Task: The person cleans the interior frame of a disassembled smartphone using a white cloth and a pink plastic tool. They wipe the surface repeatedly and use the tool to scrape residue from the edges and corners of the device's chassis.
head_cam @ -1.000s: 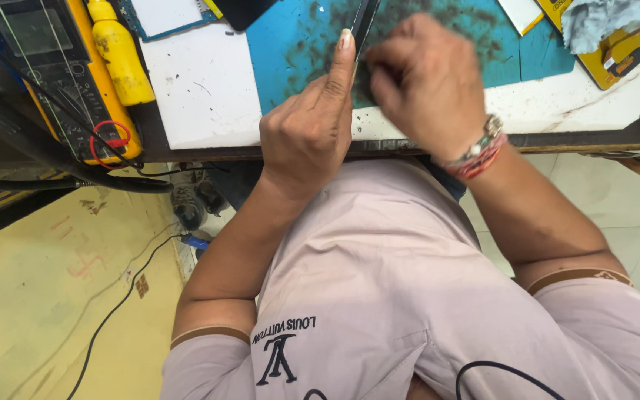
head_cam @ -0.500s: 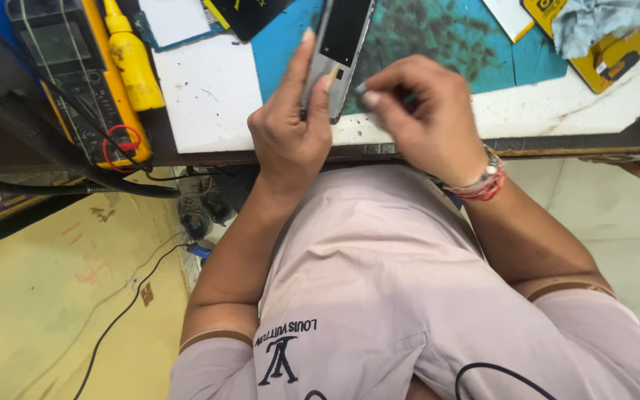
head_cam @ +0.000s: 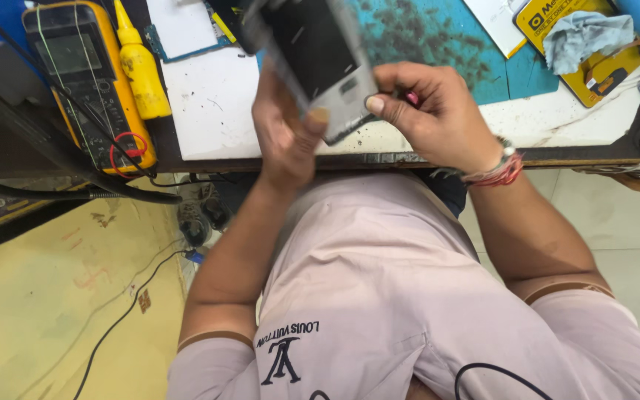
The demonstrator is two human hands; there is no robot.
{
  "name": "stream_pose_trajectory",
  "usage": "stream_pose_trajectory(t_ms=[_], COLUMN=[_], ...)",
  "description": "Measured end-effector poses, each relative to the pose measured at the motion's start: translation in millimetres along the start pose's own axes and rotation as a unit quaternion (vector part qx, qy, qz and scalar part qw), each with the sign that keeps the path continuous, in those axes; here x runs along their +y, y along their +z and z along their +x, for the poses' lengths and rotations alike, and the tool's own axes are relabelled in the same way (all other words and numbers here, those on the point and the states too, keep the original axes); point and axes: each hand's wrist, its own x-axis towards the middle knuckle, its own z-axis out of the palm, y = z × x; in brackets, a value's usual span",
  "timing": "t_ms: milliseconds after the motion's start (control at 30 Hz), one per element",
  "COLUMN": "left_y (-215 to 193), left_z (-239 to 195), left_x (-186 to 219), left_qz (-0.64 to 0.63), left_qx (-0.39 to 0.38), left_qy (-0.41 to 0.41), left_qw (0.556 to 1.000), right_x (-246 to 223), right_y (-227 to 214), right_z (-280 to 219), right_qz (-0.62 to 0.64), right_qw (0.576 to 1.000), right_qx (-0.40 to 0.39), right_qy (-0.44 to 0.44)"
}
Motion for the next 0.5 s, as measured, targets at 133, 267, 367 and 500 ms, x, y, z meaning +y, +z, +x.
stream_pose_trajectory(t_ms=[133, 267, 367, 500], left_y=[-4, 1, -2, -1], left_z=[28, 30, 33, 30], left_x=[3, -14, -28, -40], left_qz=[-0.222, -0.254, -0.197, -0.234], left_qx=[-0.066, -0.013, -0.010, 0.013], left_qy=[-0.047, 0.016, 0.082, 0.086], left_qw=[0.972, 0.967, 0.977, 0.968], right_x=[-22, -31, -25, -10], right_y=[-5, -11, -11, 2], right_z=[12, 14, 13, 13], right_qz=[-0.210, -0.256, -0.297, -0.364], right_qw=[0.977, 0.943, 0.929, 0.910], right_qx=[-0.007, 0.099, 0.100, 0.099], right_qy=[-0.037, -0.190, -0.196, -0.172])
